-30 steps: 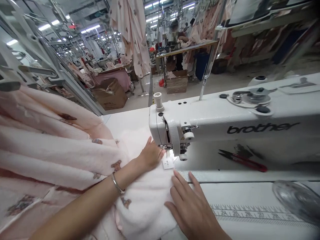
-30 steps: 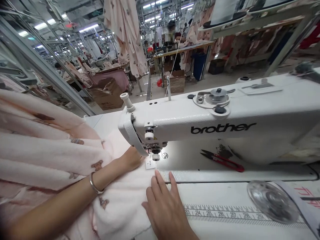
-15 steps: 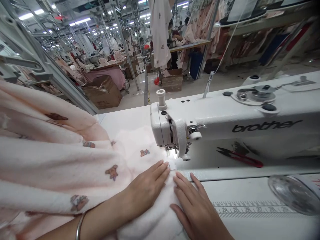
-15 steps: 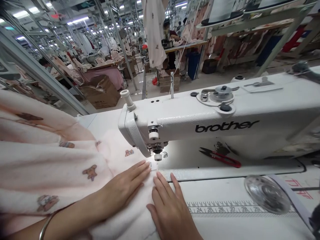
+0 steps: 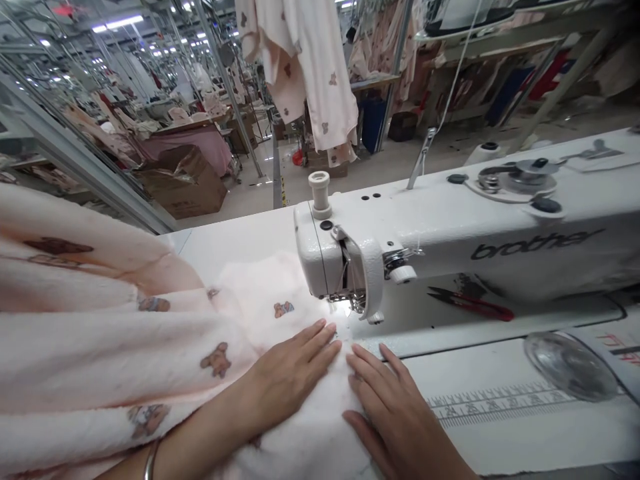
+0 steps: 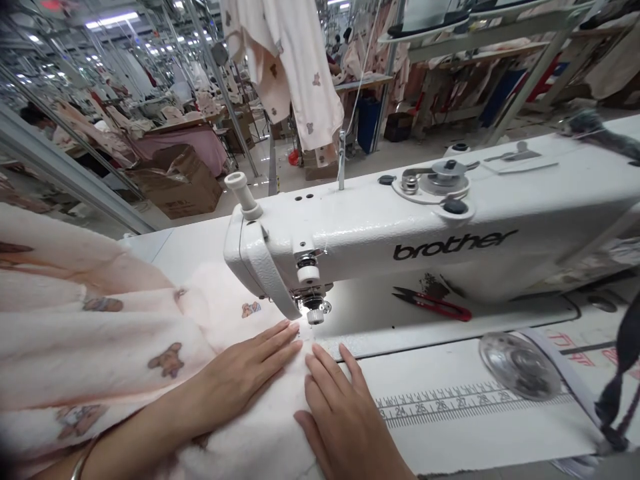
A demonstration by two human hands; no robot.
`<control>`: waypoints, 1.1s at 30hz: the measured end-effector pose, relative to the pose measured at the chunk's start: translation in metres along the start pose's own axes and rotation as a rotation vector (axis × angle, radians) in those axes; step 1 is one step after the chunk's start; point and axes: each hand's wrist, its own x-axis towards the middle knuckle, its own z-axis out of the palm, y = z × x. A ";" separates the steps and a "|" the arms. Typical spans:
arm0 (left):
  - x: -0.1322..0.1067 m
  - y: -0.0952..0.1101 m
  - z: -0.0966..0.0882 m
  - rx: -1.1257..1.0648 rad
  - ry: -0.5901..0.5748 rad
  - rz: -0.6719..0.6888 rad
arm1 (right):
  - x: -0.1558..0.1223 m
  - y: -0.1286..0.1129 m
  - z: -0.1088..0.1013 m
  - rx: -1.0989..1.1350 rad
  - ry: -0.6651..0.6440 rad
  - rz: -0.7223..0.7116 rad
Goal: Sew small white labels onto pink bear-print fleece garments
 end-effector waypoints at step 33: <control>0.002 -0.003 -0.003 -0.011 -0.037 -0.010 | 0.013 0.008 0.006 -0.043 0.121 0.209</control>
